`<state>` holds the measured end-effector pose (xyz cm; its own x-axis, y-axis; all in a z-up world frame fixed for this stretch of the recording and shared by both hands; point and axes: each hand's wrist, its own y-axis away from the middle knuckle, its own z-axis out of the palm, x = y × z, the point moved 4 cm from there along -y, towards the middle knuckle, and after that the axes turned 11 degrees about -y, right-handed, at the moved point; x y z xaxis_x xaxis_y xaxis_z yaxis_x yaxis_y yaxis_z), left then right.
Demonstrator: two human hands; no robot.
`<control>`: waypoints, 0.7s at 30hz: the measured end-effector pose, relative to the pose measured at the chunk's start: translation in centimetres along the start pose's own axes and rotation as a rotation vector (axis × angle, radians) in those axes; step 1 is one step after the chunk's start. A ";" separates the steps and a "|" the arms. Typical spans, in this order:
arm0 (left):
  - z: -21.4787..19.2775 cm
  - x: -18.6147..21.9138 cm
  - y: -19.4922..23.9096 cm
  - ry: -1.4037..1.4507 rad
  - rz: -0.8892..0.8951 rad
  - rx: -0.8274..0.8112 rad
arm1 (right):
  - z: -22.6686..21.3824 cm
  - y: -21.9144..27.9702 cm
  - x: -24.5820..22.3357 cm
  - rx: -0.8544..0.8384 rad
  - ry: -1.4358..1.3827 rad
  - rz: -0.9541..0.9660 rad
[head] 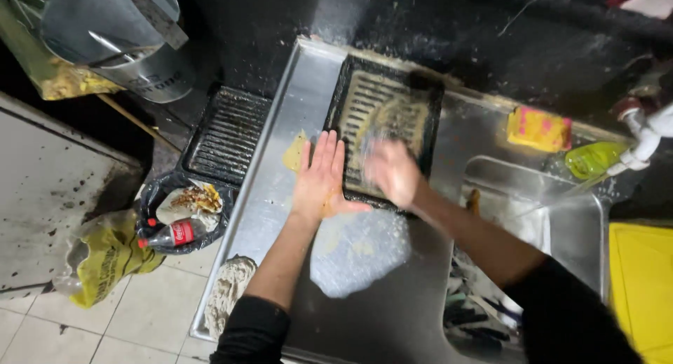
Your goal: Scrubbing a dirty grill plate in a sink and disposing of charcoal ash in a kitchen setting.
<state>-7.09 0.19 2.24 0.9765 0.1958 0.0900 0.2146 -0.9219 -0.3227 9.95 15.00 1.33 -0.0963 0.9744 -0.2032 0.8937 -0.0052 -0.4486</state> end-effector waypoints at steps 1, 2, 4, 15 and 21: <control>0.2 0.0 0.4 0.011 -0.017 -0.054 | 0.3 0.9 -0.6 -0.004 0.020 -0.017; 0.3 -0.1 0.3 0.019 -0.037 -0.098 | 0.4 1.3 -0.8 -0.007 0.045 -0.043; 0.0 0.1 0.5 0.013 -0.064 -0.079 | -1.9 -1.1 6.4 -0.006 -0.540 0.345; -1.4 0.3 2.9 -0.067 -0.332 -0.019 | 0.7 -4.1 5.7 0.062 -0.415 0.210; -0.9 0.5 3.2 -0.066 -0.326 -0.034 | 1.4 -2.9 2.9 0.150 -0.446 0.080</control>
<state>-5.94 -2.98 2.09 0.8558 0.5028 0.1219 0.5165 -0.8174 -0.2551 6.47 17.53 0.78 -0.2380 0.7780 -0.5815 0.8359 -0.1409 -0.5306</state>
